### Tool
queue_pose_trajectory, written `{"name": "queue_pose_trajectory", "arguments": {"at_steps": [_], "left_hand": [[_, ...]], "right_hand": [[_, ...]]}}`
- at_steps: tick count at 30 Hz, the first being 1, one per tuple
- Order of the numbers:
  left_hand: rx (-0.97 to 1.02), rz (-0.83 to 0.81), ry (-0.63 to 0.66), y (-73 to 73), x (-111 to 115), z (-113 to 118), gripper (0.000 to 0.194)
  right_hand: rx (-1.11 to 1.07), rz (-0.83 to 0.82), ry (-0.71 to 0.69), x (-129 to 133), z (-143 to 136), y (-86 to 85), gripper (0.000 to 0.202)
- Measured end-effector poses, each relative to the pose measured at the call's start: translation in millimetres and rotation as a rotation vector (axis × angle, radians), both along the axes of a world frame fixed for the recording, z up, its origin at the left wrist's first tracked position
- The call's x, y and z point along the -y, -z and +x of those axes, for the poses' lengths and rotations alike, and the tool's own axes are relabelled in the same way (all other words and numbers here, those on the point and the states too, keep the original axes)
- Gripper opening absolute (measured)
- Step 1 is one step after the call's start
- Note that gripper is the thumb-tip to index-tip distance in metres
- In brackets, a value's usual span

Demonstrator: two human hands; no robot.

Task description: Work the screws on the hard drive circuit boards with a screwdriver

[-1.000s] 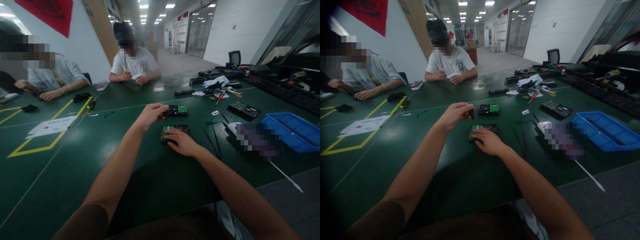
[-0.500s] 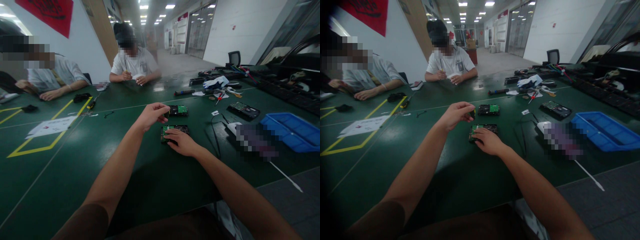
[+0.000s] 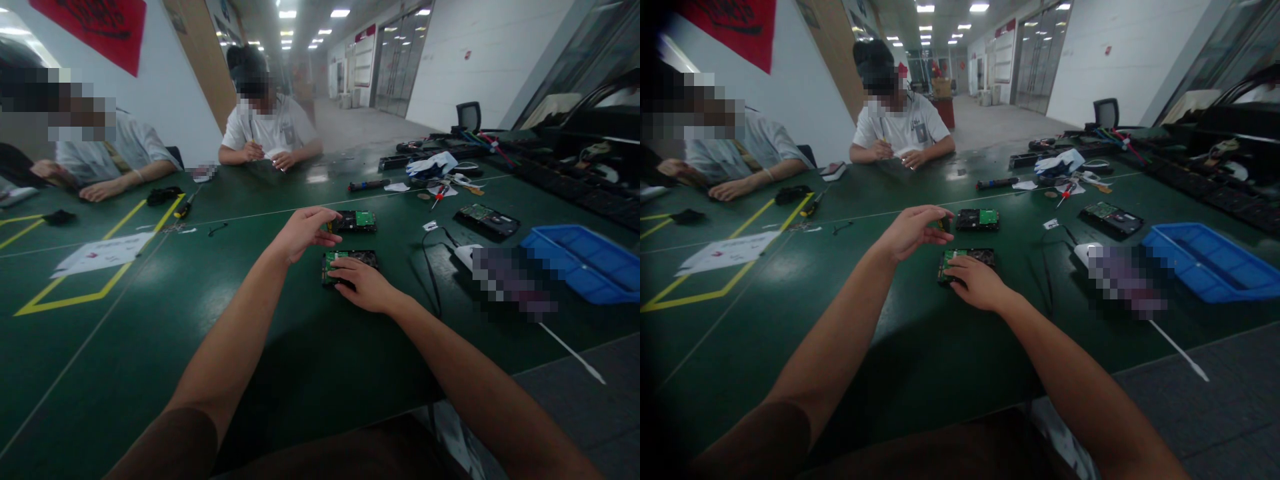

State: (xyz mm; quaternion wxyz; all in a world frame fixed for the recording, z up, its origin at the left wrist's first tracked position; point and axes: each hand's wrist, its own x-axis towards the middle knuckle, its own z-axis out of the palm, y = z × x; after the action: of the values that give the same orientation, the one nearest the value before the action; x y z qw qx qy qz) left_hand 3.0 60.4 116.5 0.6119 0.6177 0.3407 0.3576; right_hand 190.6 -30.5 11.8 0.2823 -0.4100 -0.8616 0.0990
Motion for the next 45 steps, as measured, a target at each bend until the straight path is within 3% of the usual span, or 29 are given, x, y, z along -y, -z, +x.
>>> {"name": "queue_pose_trajectory", "arguments": {"at_steps": [31,45], "left_hand": [[-0.055,0.166,-0.005,7.8,-7.5,-3.1,0.022],[-0.028,0.097,-0.003,3.3,-3.9,-2.7,0.021]], "right_hand": [[0.009,-0.006,0.005,0.0,-1.4,-1.8,0.036],[0.003,-0.003,-0.011,-1.2,0.3,0.8,0.036]]}}
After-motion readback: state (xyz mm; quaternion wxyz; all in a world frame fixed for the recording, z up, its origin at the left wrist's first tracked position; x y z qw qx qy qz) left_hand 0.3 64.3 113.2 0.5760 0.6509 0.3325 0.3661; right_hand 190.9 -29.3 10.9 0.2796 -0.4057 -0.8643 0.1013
